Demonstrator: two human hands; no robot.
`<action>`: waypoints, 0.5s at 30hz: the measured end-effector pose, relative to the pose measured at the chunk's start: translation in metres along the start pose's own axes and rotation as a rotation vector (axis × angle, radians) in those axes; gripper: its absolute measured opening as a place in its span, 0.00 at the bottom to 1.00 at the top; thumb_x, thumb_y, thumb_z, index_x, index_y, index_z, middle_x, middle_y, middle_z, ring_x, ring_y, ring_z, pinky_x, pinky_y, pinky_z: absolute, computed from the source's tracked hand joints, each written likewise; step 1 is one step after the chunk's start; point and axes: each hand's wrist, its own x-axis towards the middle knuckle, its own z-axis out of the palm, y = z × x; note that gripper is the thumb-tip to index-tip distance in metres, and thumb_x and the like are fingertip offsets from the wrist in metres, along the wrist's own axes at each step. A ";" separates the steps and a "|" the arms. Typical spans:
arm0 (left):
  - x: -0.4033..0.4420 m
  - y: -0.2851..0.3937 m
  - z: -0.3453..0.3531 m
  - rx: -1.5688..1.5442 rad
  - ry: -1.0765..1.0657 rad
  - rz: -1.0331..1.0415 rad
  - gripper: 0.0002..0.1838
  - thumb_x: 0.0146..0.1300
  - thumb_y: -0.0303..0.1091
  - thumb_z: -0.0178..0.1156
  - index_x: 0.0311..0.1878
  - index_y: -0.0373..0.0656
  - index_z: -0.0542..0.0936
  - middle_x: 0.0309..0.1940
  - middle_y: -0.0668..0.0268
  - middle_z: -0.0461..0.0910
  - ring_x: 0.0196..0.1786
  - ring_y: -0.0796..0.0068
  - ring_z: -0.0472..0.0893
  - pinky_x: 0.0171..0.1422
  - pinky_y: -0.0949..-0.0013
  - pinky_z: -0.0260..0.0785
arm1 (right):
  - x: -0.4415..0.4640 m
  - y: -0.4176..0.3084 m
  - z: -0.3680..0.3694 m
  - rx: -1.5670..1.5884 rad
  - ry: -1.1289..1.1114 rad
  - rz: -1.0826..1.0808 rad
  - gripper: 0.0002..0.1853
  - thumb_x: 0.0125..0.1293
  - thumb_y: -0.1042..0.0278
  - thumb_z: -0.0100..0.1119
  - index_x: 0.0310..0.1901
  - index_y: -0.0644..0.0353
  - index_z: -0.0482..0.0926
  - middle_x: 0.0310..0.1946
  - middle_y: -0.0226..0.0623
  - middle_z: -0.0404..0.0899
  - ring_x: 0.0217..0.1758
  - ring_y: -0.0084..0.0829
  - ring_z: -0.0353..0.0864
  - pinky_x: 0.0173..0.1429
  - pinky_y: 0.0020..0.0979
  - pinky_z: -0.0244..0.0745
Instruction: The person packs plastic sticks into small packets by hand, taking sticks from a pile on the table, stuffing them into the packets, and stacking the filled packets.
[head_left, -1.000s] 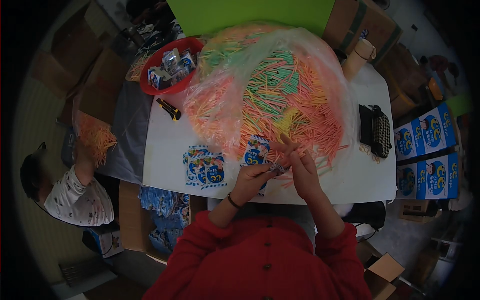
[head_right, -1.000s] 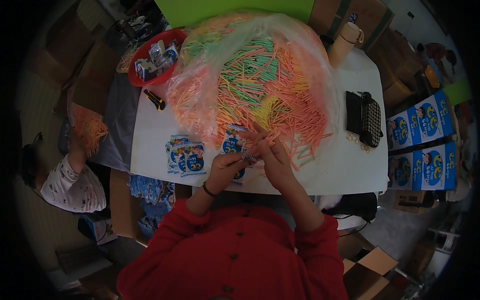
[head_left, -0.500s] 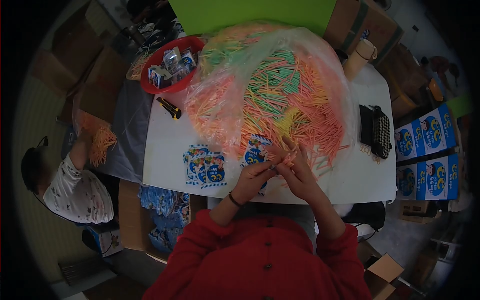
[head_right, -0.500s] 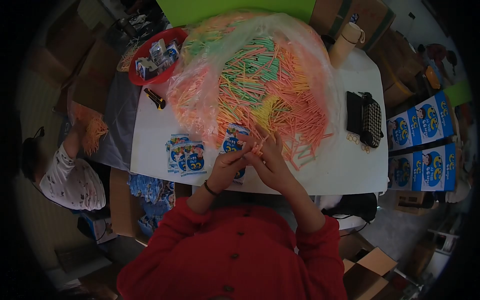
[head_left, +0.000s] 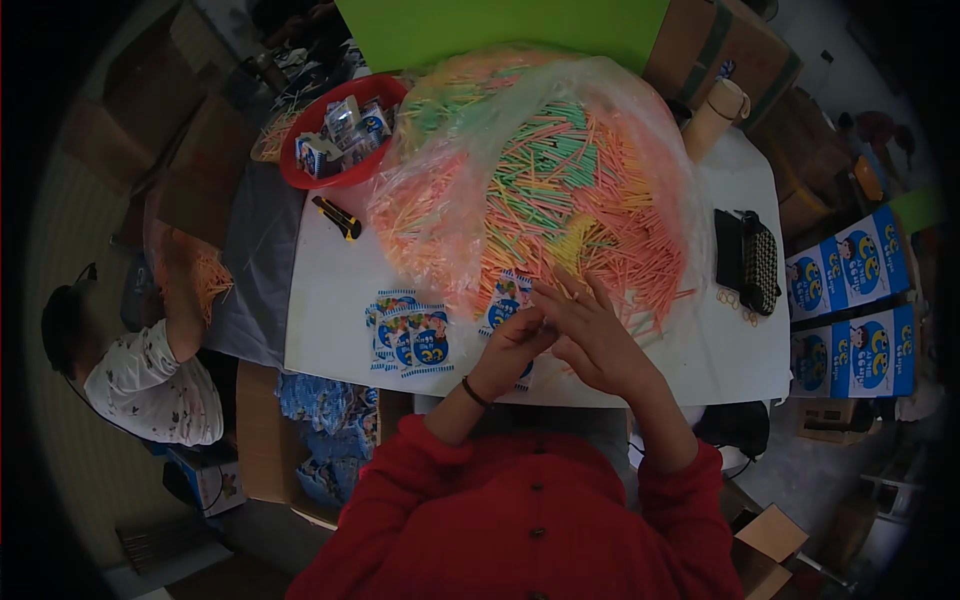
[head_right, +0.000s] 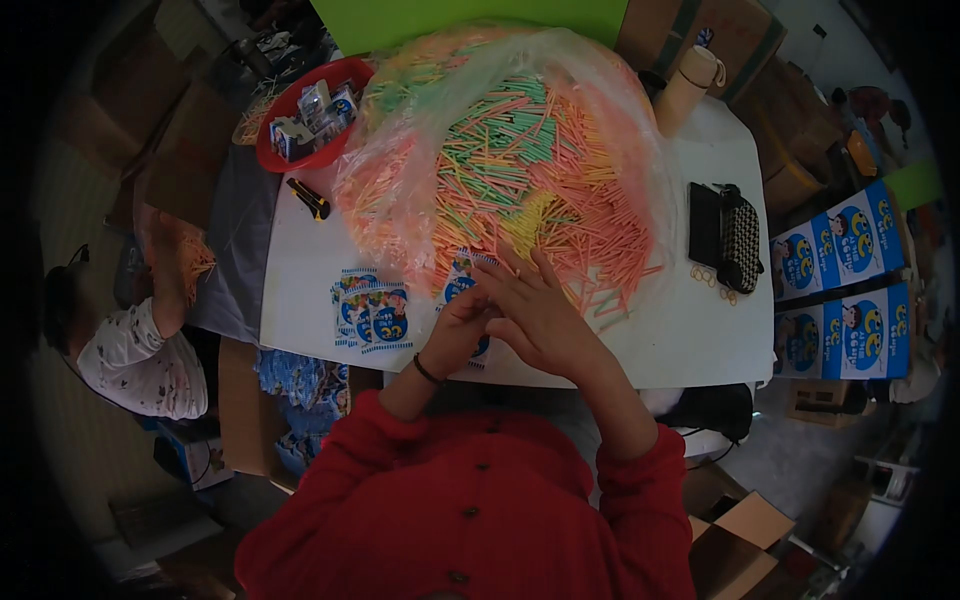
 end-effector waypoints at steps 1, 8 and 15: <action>0.000 -0.002 -0.001 -0.032 -0.006 0.018 0.18 0.73 0.25 0.49 0.65 0.39 0.70 0.58 0.65 0.75 0.62 0.74 0.73 0.67 0.69 0.66 | 0.001 -0.002 -0.001 -0.020 0.014 -0.008 0.31 0.70 0.48 0.44 0.70 0.57 0.63 0.71 0.45 0.61 0.79 0.45 0.49 0.78 0.49 0.34; -0.005 0.009 -0.002 0.052 -0.012 0.027 0.15 0.74 0.26 0.48 0.61 0.38 0.71 0.56 0.66 0.75 0.57 0.76 0.76 0.63 0.70 0.68 | 0.003 0.007 0.010 -0.071 0.035 -0.047 0.31 0.66 0.57 0.55 0.70 0.53 0.63 0.72 0.42 0.59 0.77 0.44 0.55 0.78 0.52 0.32; -0.005 0.019 0.001 0.079 -0.036 0.076 0.16 0.74 0.27 0.48 0.62 0.38 0.71 0.55 0.66 0.76 0.57 0.77 0.76 0.62 0.72 0.68 | 0.003 -0.006 -0.012 -0.139 0.179 -0.072 0.33 0.65 0.60 0.57 0.71 0.54 0.61 0.73 0.47 0.57 0.77 0.43 0.55 0.77 0.51 0.37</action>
